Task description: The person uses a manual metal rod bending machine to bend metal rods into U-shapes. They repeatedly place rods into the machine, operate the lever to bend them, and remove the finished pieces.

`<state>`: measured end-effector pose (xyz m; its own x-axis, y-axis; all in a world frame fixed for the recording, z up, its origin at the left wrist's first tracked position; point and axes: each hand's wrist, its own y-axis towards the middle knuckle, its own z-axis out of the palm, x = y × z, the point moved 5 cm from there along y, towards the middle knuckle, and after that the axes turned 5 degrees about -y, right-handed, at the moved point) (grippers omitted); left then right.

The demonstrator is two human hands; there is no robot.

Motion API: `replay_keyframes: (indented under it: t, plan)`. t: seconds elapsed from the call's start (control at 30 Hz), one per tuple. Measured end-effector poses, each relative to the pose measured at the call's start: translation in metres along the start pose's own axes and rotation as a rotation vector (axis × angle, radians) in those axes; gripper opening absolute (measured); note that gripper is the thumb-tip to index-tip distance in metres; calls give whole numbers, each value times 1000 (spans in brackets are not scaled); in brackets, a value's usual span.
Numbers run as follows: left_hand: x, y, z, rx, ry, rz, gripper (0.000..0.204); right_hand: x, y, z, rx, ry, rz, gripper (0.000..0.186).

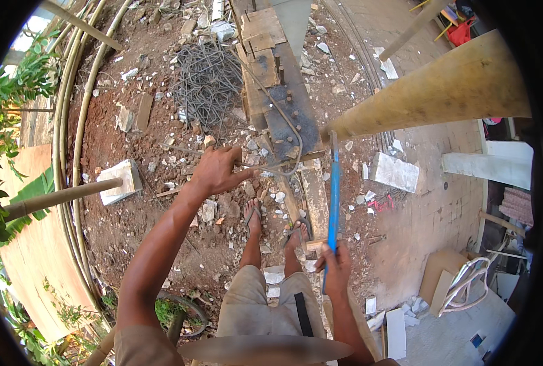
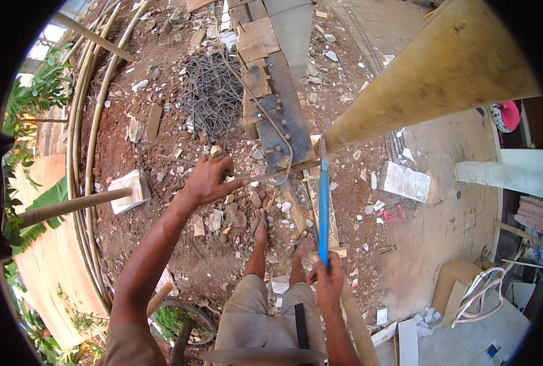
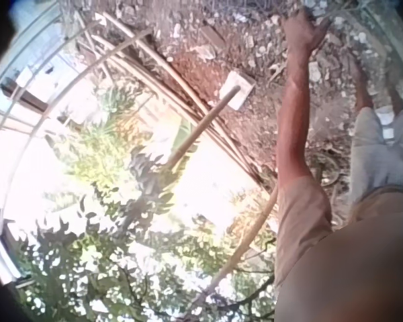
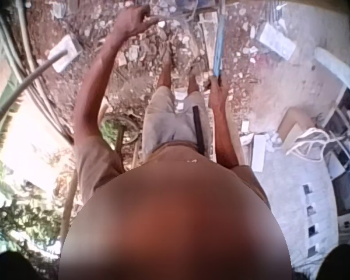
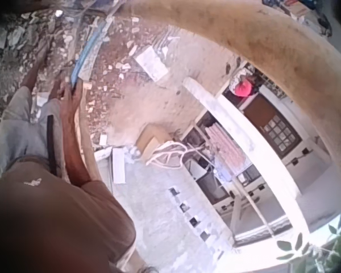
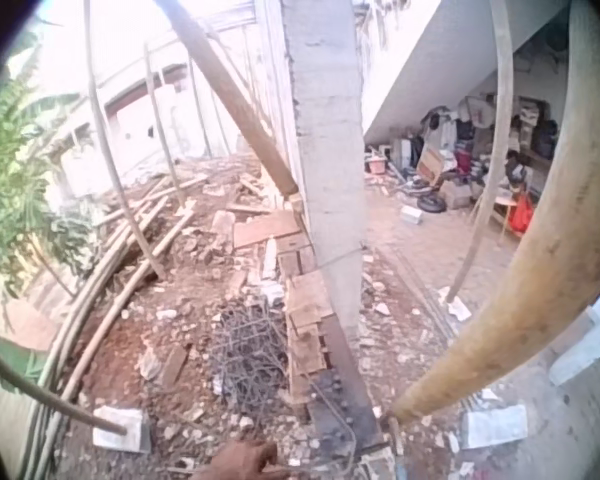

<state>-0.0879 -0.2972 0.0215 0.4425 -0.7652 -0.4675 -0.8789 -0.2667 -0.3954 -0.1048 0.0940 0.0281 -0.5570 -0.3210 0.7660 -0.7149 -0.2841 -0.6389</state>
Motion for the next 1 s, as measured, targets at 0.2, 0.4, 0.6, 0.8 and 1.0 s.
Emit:
replay_keyframes:
  t: [0.2, 0.4, 0.6, 0.8, 1.0]
  plan:
    - [27, 17, -10, 153, -366, 31, 27, 1, -59, 145, 45, 476, 155, 16]
    - [39, 38, -4, 414, -504, -26, 25, 2, -50, 258, -126, 647, 248, 23]
    - [50, 49, -1, 506, -574, -31, 21, -1, -26, 332, -271, 806, 223, 26]
    - [60, 59, -8, 733, -692, -24, 27, 7, 20, 385, -254, 942, 214, 24]
    - [66, 52, -11, 686, -645, -54, 26, -8, 33, 386, -299, 896, 255, 23]
